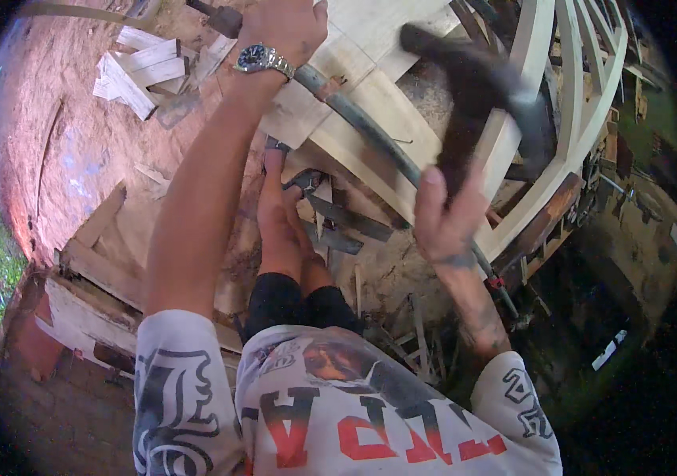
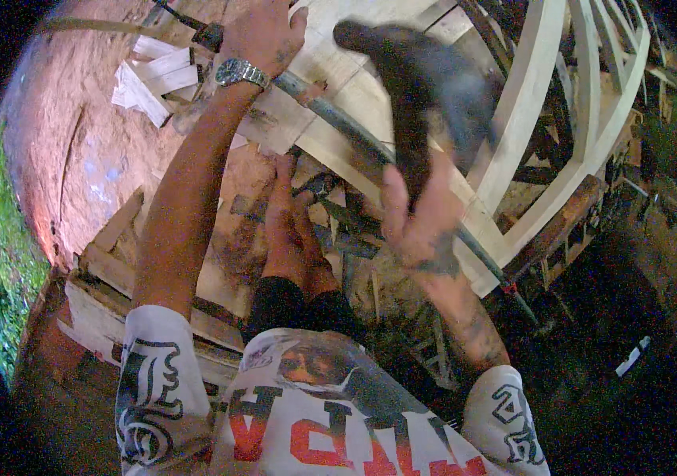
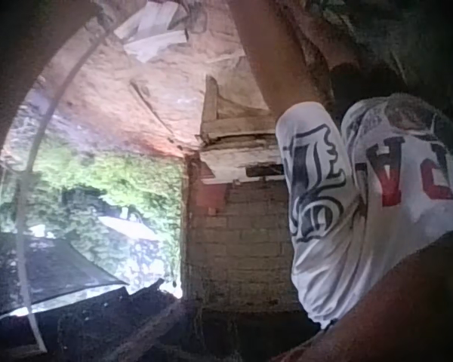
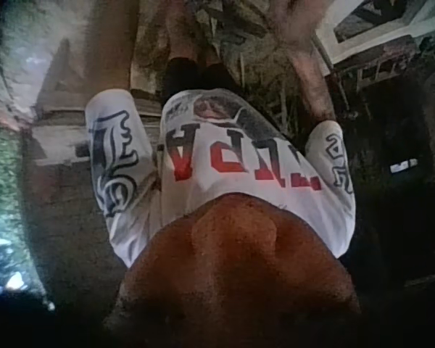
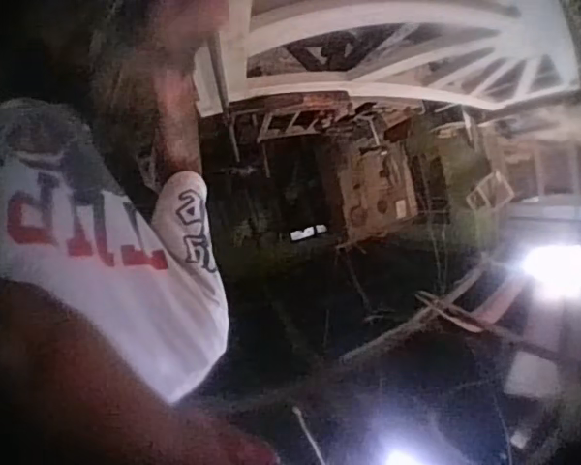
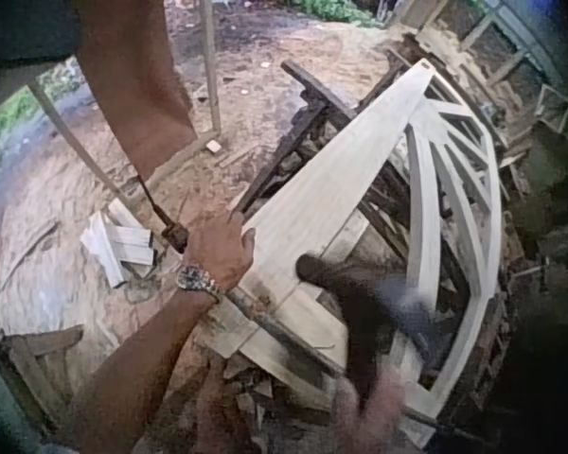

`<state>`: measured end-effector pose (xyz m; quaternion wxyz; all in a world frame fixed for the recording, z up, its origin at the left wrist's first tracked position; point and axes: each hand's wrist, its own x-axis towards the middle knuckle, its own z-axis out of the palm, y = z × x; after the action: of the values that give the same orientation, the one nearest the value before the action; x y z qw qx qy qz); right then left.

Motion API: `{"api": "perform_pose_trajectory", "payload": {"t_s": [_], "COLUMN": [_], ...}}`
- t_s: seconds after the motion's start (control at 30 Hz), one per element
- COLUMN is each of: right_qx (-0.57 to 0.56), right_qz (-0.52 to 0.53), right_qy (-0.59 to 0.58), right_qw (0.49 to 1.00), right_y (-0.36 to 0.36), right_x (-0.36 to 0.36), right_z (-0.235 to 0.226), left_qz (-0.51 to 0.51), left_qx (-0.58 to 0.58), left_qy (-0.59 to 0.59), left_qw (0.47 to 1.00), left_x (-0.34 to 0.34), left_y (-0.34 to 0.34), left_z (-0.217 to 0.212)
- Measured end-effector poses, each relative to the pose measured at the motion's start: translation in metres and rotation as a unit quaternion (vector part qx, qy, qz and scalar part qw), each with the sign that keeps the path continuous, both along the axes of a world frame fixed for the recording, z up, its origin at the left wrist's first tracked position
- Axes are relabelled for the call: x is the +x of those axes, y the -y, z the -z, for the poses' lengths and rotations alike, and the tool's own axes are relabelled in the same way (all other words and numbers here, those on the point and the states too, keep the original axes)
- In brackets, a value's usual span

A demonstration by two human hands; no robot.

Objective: Assemble a wooden structure by hammering nails into pre-cut wooden pieces held together with a pipe clamp.

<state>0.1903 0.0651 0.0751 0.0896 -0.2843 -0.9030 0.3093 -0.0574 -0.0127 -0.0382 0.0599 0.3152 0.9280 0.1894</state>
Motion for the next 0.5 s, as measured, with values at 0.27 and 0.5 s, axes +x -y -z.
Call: {"api": "perform_pose_trajectory", "payload": {"t_s": [0.27,0.5], "right_qx": [-0.081,-0.047], "right_qz": [0.037,-0.063], "right_qy": [0.014,0.197], "right_qw": [0.996,0.977], "right_y": [0.002,-0.001], "right_x": [-0.002,-0.022], "right_z": [-0.015,0.007], "left_qz": [-0.008,-0.028], "left_qx": [-0.037,-0.006], "left_qy": [0.02,-0.125], "left_qw": [0.999,0.992], "left_x": [0.004,0.004], "left_y": [-0.007,0.01], "left_z": [-0.002,0.001]}}
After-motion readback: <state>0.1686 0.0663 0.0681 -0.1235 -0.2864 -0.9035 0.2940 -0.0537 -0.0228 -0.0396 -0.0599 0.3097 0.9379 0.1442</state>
